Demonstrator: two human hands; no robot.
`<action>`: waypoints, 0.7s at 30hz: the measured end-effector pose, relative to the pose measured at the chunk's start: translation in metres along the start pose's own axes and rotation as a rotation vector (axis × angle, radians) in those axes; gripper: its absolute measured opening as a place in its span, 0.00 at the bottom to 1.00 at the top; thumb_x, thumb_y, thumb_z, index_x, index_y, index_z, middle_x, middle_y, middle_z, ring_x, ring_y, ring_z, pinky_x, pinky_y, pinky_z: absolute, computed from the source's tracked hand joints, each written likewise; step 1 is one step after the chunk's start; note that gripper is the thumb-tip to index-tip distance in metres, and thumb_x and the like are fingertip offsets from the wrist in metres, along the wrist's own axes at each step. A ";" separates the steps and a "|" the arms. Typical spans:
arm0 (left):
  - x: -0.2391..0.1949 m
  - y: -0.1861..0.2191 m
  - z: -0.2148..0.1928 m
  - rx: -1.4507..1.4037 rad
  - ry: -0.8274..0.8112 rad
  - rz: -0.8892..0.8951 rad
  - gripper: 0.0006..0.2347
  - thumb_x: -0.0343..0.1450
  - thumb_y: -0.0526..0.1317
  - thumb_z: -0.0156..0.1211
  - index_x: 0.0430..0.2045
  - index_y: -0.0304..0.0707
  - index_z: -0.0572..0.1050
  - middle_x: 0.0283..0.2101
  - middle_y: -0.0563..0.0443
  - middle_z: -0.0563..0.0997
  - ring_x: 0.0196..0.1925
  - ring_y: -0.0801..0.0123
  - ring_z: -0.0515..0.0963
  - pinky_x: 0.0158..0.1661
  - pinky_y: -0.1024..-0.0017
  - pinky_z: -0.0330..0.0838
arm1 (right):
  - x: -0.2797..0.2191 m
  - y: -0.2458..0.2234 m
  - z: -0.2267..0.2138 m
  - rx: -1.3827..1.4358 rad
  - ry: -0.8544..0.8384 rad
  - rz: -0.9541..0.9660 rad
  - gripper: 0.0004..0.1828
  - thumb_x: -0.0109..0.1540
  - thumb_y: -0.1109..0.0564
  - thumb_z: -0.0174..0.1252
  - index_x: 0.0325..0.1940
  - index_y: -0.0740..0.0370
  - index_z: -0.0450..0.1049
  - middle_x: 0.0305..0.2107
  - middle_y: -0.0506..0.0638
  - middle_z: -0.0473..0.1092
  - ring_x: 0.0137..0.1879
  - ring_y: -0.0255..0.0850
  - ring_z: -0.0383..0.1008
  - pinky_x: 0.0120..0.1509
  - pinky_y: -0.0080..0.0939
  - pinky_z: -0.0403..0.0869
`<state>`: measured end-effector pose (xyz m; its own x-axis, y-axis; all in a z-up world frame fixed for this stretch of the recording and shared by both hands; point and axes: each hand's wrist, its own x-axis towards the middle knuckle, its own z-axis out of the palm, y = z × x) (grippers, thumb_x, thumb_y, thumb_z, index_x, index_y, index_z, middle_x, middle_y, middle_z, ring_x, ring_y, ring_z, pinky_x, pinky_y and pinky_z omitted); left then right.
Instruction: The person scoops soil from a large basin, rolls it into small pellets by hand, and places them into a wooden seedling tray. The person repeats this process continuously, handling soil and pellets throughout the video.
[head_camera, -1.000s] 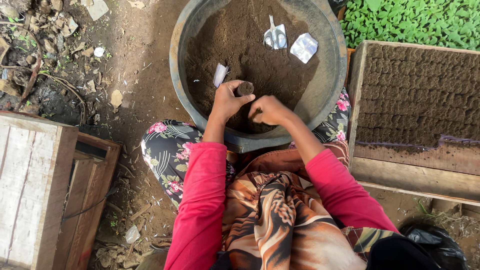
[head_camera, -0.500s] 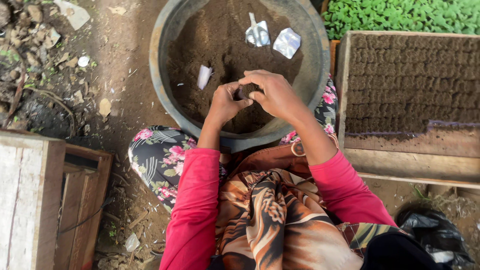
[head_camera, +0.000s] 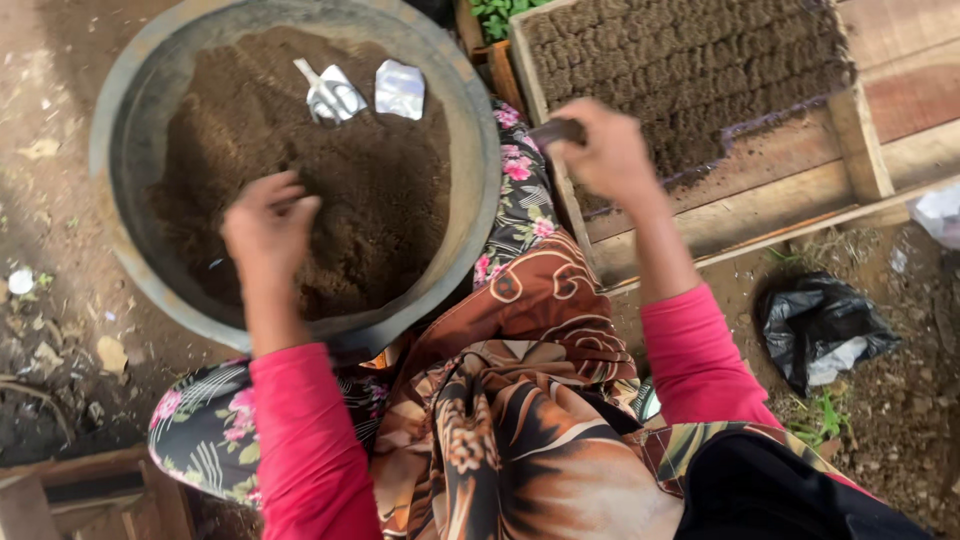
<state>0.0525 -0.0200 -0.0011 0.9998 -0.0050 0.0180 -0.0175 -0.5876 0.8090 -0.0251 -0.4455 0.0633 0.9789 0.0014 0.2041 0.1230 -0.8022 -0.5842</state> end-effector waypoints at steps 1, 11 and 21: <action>0.005 -0.027 -0.008 -0.002 -0.013 0.006 0.16 0.67 0.30 0.72 0.49 0.37 0.79 0.40 0.43 0.84 0.44 0.55 0.83 0.44 0.60 0.77 | -0.008 0.024 -0.021 -0.004 0.006 0.012 0.19 0.56 0.62 0.70 0.50 0.60 0.77 0.39 0.61 0.76 0.47 0.62 0.77 0.52 0.56 0.75; 0.021 -0.135 -0.014 0.434 0.005 -0.247 0.11 0.68 0.35 0.68 0.43 0.40 0.83 0.34 0.47 0.84 0.35 0.55 0.83 0.38 0.57 0.75 | -0.078 0.275 -0.096 -0.360 0.287 1.122 0.14 0.59 0.62 0.68 0.48 0.64 0.77 0.42 0.60 0.76 0.45 0.47 0.79 0.46 0.45 0.82; 0.024 -0.165 -0.009 0.482 0.031 -0.219 0.09 0.67 0.36 0.69 0.40 0.41 0.84 0.33 0.45 0.85 0.35 0.56 0.84 0.40 0.60 0.76 | -0.080 0.320 -0.075 -0.201 0.127 1.095 0.18 0.58 0.66 0.59 0.52 0.57 0.78 0.49 0.55 0.74 0.47 0.46 0.77 0.48 0.41 0.80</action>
<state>0.0789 0.0845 -0.1292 0.9789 0.1793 -0.0978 0.2041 -0.8774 0.4341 -0.0765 -0.7471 -0.0809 0.5176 -0.8160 -0.2573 -0.8344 -0.4148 -0.3629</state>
